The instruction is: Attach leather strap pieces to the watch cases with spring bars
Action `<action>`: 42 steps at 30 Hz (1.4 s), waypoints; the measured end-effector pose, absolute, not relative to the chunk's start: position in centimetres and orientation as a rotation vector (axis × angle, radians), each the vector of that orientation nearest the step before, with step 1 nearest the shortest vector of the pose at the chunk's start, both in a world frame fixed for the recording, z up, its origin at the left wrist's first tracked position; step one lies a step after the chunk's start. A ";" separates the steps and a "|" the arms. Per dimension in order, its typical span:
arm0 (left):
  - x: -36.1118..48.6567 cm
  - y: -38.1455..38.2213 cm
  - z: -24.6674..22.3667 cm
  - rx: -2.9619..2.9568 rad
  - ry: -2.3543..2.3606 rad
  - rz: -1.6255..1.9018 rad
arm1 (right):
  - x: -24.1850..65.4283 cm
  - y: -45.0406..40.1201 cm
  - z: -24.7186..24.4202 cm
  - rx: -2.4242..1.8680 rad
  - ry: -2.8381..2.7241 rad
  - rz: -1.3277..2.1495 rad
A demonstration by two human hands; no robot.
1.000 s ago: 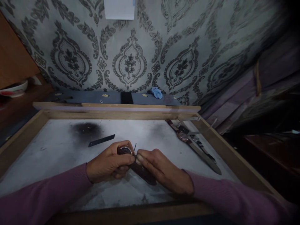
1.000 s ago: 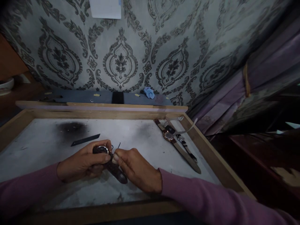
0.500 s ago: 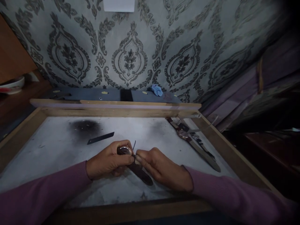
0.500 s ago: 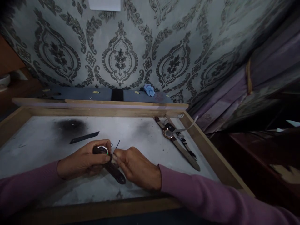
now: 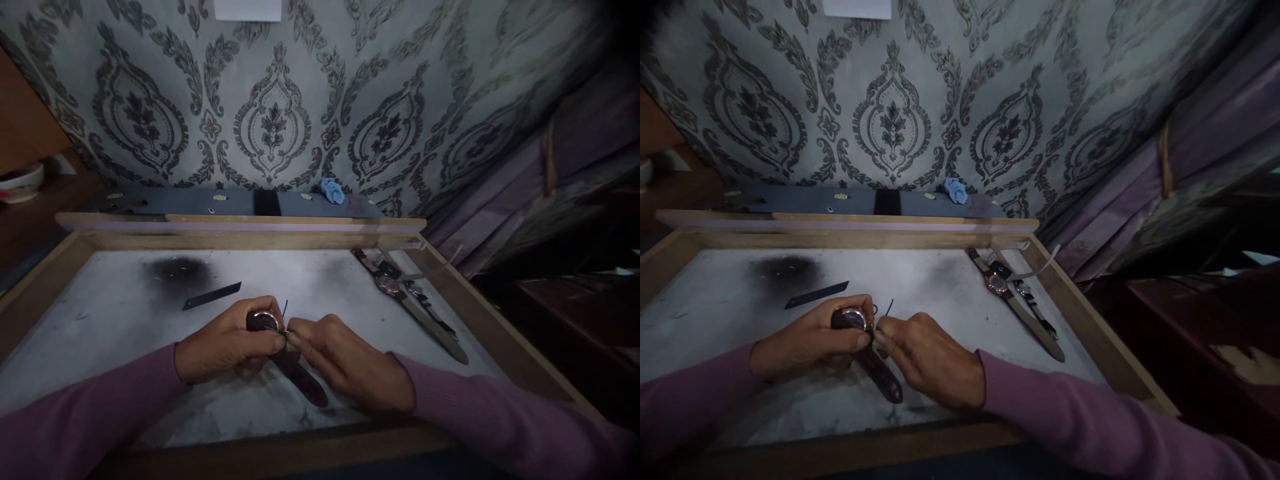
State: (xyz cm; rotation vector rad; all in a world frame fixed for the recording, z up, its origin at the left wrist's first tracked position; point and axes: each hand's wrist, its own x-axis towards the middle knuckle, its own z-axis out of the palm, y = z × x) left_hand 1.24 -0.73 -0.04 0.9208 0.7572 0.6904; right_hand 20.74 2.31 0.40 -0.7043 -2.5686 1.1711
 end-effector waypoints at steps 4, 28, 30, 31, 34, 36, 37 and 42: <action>1.0 -0.7 -0.2 0.913 0.711 0.677 | 20.7 2.3 0.4 -0.680 -2.511 1.199; 0.6 -0.3 0.0 0.883 0.682 0.727 | 21.0 2.4 0.1 -0.793 -2.397 0.927; 0.7 -0.4 -0.1 0.886 0.687 0.729 | 21.0 2.4 0.2 -0.838 -2.419 0.657; 0.8 -0.4 -0.1 0.885 0.690 0.730 | 20.9 2.4 0.2 -0.865 -2.405 0.542; 0.8 -0.5 -0.1 0.881 0.696 0.733 | 20.7 2.4 0.7 -0.893 -2.339 0.404; 0.8 -0.5 0.0 0.882 0.698 0.740 | 20.5 2.5 1.1 -0.834 -2.324 0.425; 0.9 -0.5 0.0 0.886 0.699 0.747 | 20.4 2.5 1.3 -0.797 -2.320 0.442; 1.0 -0.4 0.2 0.901 0.720 0.771 | 20.0 2.5 1.7 -0.751 -2.235 0.708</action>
